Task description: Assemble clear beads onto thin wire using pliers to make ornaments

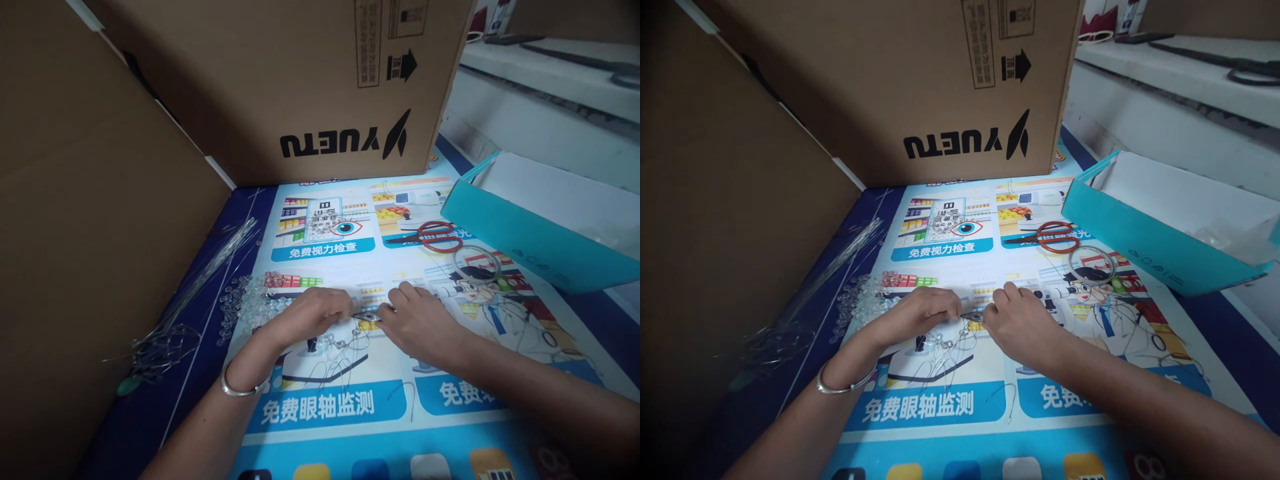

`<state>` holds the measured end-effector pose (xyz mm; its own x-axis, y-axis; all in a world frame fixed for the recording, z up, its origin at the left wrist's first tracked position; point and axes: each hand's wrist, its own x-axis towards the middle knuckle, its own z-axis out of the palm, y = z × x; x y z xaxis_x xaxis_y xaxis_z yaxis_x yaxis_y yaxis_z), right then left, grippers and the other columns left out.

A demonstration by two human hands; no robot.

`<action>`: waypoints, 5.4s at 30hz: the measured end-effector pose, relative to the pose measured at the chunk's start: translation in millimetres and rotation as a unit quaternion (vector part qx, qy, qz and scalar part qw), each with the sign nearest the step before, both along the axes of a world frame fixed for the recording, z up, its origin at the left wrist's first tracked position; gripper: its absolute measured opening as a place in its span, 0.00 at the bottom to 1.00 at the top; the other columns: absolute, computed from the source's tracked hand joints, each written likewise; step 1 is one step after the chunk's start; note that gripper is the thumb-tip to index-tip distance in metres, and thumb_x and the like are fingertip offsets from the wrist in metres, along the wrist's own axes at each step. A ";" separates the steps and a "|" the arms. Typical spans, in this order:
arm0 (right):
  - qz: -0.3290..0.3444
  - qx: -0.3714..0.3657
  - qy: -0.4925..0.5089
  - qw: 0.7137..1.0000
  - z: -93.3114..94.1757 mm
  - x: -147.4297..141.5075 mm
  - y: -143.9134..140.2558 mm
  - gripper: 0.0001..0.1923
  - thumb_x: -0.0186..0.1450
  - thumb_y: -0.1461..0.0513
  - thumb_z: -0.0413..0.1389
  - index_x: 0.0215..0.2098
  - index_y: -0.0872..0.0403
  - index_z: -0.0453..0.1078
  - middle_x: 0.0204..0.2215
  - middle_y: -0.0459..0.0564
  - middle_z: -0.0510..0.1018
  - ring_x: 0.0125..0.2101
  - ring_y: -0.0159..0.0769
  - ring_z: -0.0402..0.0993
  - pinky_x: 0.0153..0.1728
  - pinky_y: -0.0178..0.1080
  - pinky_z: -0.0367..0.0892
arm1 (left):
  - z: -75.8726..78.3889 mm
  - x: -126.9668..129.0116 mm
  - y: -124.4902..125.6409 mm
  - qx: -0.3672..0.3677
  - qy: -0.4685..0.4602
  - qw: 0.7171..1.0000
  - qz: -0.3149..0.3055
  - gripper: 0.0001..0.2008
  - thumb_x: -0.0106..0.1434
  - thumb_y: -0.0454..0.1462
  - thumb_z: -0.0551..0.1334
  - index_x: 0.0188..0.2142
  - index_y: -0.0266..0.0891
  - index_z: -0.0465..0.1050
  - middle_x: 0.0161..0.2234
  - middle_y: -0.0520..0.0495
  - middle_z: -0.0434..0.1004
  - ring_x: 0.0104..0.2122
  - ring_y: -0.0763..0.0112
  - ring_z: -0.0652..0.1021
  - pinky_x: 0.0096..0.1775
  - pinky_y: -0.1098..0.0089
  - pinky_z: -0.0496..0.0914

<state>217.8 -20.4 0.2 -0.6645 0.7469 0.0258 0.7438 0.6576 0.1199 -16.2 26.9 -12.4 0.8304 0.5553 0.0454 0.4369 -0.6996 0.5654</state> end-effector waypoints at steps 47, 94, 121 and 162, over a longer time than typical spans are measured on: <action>-0.022 0.041 0.006 0.999 6.7 -9.2 -13.8 0.08 0.64 0.63 0.46 0.34 0.56 0.67 0.32 0.54 0.68 0.35 0.43 0.60 0.30 0.41 0.50 | 0.5 2.2 -4.5 -0.023 -0.016 0.998 0.060 0.04 0.60 0.33 0.58 0.28 0.37 0.67 0.27 0.53 0.71 0.27 0.77 0.71 0.29 0.76 0.62; 0.016 0.021 0.030 0.999 -9.7 15.3 4.5 0.08 0.64 0.63 0.46 0.36 0.57 0.66 0.32 0.54 0.67 0.35 0.42 0.59 0.31 0.42 0.50 | -20.9 10.8 -18.1 0.017 -0.098 0.992 0.072 0.06 0.60 0.28 0.56 0.30 0.37 0.68 0.34 0.47 0.75 0.35 0.74 0.74 0.36 0.73 0.67; 0.001 0.006 0.032 0.999 -7.1 14.9 4.4 0.08 0.64 0.63 0.47 0.35 0.56 0.67 0.33 0.54 0.68 0.37 0.43 0.59 0.32 0.42 0.51 | -21.9 10.0 -14.4 -0.045 -0.153 0.984 0.084 0.04 0.60 0.29 0.56 0.32 0.37 0.68 0.36 0.45 0.72 0.36 0.71 0.73 0.37 0.70 0.66; -0.012 0.002 0.032 0.999 -10.3 11.3 -2.8 0.09 0.64 0.63 0.46 0.35 0.56 0.67 0.33 0.54 0.69 0.36 0.43 0.60 0.32 0.41 0.52 | -27.4 16.5 -16.3 -0.070 -0.131 0.985 0.092 0.07 0.66 0.34 0.50 0.30 0.39 0.58 0.34 0.46 0.67 0.36 0.70 0.69 0.39 0.68 0.63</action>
<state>229.1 -23.2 -10.1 -0.6437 0.7619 0.0712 0.7652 0.6395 0.0745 0.3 10.6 -39.8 0.6845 0.7118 0.1574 0.3754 -0.5293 0.7609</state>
